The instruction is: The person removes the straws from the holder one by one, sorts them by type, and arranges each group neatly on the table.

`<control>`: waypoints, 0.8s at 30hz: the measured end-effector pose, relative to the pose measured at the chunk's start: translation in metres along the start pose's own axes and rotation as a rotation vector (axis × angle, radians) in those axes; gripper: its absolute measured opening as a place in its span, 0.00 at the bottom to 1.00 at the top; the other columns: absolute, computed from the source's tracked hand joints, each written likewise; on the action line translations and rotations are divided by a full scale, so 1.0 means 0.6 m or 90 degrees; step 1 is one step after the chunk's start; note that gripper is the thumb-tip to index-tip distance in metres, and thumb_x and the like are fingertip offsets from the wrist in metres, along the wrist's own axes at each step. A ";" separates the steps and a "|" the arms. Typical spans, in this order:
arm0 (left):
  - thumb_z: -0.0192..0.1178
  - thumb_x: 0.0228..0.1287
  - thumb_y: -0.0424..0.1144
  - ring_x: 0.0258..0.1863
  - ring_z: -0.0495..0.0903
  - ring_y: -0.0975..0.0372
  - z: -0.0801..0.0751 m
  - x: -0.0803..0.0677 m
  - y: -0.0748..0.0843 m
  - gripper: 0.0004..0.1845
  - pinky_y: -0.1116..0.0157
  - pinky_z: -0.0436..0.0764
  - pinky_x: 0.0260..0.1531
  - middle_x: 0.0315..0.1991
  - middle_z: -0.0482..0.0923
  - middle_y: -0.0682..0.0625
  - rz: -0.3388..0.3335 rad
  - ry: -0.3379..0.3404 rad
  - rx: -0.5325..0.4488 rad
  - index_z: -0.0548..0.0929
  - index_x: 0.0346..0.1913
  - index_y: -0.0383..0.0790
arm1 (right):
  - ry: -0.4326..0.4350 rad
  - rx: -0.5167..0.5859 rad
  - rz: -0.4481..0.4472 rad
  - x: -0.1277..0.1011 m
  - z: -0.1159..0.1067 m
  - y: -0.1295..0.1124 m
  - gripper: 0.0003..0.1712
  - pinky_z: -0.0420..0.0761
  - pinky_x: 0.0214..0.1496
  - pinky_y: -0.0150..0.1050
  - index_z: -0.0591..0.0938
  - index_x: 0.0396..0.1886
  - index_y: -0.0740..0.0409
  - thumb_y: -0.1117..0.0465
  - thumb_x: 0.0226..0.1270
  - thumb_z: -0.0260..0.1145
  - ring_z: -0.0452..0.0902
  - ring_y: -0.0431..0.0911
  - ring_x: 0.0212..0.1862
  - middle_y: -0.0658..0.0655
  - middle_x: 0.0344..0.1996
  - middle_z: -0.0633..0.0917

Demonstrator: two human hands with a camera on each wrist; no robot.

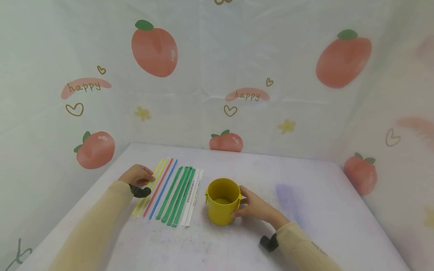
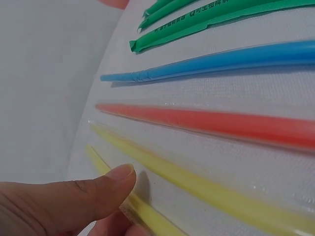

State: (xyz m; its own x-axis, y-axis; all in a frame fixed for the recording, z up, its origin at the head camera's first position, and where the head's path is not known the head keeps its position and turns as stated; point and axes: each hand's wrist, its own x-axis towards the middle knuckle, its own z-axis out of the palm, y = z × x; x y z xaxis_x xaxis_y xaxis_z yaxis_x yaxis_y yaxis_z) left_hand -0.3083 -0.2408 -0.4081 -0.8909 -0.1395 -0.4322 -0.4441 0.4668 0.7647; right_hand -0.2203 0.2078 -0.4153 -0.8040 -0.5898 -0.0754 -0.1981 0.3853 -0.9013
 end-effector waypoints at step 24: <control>0.60 0.66 0.33 0.62 0.71 0.44 -0.012 -0.050 0.072 0.26 0.53 0.75 0.61 0.64 0.68 0.33 0.162 -0.085 0.033 0.69 0.65 0.30 | -0.018 -0.048 -0.009 -0.025 -0.033 -0.020 0.43 0.76 0.60 0.58 0.62 0.70 0.59 0.58 0.59 0.72 0.66 0.67 0.64 0.67 0.67 0.66</control>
State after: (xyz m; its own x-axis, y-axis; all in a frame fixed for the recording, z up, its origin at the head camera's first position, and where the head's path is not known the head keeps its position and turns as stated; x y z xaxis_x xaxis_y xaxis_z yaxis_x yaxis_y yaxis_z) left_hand -0.3015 -0.2228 -0.3584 -0.9509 0.1029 -0.2920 -0.1997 0.5167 0.8325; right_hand -0.2171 0.2262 -0.3947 -0.7852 -0.6146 -0.0759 -0.2513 0.4282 -0.8681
